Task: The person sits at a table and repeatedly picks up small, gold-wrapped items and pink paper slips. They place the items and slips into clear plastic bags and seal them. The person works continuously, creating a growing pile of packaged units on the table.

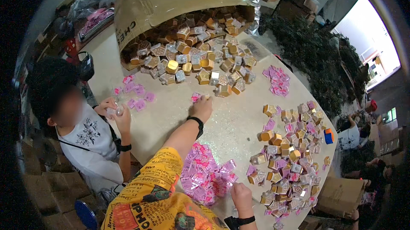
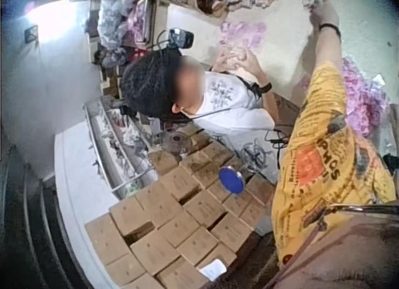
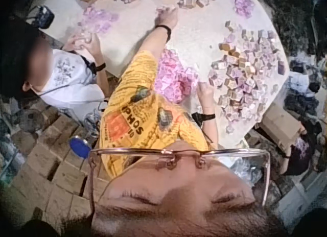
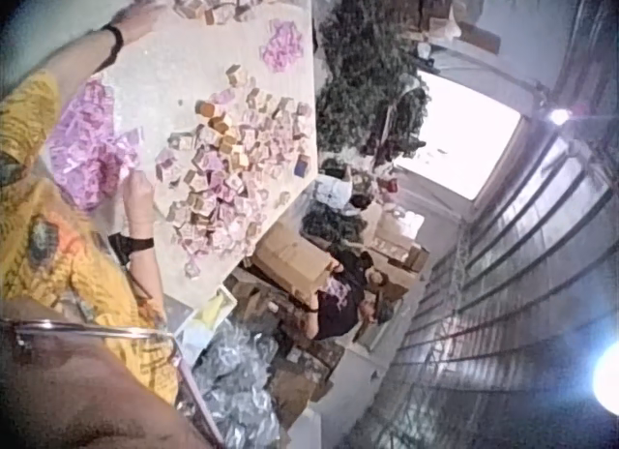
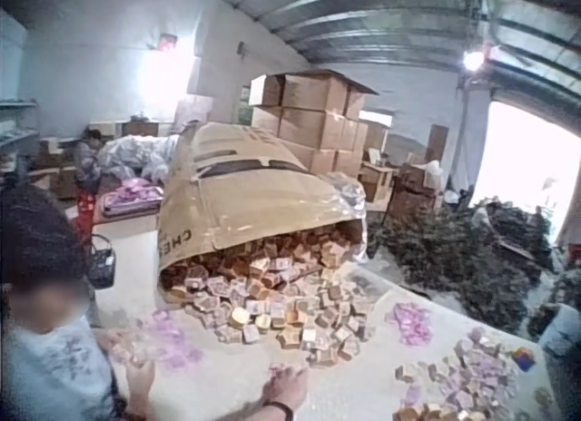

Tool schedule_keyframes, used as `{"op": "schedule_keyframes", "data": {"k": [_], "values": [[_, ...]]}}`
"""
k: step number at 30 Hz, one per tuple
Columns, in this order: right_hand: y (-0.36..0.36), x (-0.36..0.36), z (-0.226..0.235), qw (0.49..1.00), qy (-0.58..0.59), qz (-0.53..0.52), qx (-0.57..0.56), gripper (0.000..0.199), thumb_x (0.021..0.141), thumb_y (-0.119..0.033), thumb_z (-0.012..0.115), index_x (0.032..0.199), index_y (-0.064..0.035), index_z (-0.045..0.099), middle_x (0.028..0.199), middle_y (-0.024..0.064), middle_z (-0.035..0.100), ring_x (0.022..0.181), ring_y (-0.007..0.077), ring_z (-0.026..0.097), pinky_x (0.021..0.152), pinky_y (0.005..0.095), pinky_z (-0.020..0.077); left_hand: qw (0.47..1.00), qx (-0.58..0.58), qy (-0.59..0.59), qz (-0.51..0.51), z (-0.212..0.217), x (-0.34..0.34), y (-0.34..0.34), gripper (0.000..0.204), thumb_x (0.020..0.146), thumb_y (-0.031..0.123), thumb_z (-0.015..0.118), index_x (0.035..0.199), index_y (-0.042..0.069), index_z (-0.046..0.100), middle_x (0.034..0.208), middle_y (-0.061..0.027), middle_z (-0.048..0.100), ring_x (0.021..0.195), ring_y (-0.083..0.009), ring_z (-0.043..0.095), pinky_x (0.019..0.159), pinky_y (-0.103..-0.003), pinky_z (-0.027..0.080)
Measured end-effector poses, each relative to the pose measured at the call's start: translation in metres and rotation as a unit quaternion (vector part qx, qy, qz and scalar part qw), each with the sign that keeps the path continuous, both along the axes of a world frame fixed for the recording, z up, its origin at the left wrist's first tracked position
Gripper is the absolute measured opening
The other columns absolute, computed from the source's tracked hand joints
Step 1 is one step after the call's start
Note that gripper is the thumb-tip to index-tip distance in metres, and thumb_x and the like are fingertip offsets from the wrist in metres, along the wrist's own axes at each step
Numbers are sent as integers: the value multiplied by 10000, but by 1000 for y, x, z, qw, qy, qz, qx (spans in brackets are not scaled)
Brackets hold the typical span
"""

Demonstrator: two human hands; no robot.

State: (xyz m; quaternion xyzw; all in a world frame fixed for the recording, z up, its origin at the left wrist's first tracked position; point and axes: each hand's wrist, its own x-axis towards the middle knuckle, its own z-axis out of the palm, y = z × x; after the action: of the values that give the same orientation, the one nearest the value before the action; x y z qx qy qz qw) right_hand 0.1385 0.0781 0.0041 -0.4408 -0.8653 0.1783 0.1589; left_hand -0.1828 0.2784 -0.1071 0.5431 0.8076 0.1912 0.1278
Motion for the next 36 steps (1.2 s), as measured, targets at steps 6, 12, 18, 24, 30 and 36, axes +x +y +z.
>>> {"op": "schedule_keyframes", "data": {"k": [6,12,18,24,30,36], "values": [[1,2,5,997,61,-47,-20,61,731,-19,625,793,-19,627,688,149,589,610,314,580,553,384,463,982,36,-185,-19,12,40,-56,323,777,173,606,1093,119,559,928,-171,593,854,-343,583,729,-431,491],[23,-10,49,987,147,-62,-3,70,769,-36,610,824,4,625,716,155,599,648,303,591,581,363,462,564,1,-826,20,48,75,-134,203,904,228,464,1044,90,517,951,-81,606,865,-220,610,745,-397,525],[8,-10,69,984,171,-9,54,97,763,-51,622,853,-15,626,741,146,610,645,302,599,583,366,475,492,-21,-870,-1,88,115,-172,226,902,172,431,1080,63,518,962,-72,604,876,-210,612,787,-390,521],[-20,-3,79,984,146,6,102,96,735,-49,636,827,-25,627,712,138,604,633,306,600,581,376,484,518,-19,-855,-22,101,136,-197,244,897,157,418,1076,33,526,956,-87,612,867,-203,614,778,-358,519],[-35,9,78,984,129,12,127,67,743,-58,611,780,-22,568,693,141,576,624,322,591,557,397,482,560,-3,-827,-45,102,147,-211,245,902,147,401,1051,0,528,944,-95,600,867,-191,605,781,-359,512],[-42,20,72,982,100,17,160,89,724,-51,608,717,-26,523,653,121,548,581,310,583,529,389,484,589,0,-807,-50,112,159,-221,250,908,145,388,1041,-4,538,923,-93,599,854,-179,600,777,-341,507]]}}
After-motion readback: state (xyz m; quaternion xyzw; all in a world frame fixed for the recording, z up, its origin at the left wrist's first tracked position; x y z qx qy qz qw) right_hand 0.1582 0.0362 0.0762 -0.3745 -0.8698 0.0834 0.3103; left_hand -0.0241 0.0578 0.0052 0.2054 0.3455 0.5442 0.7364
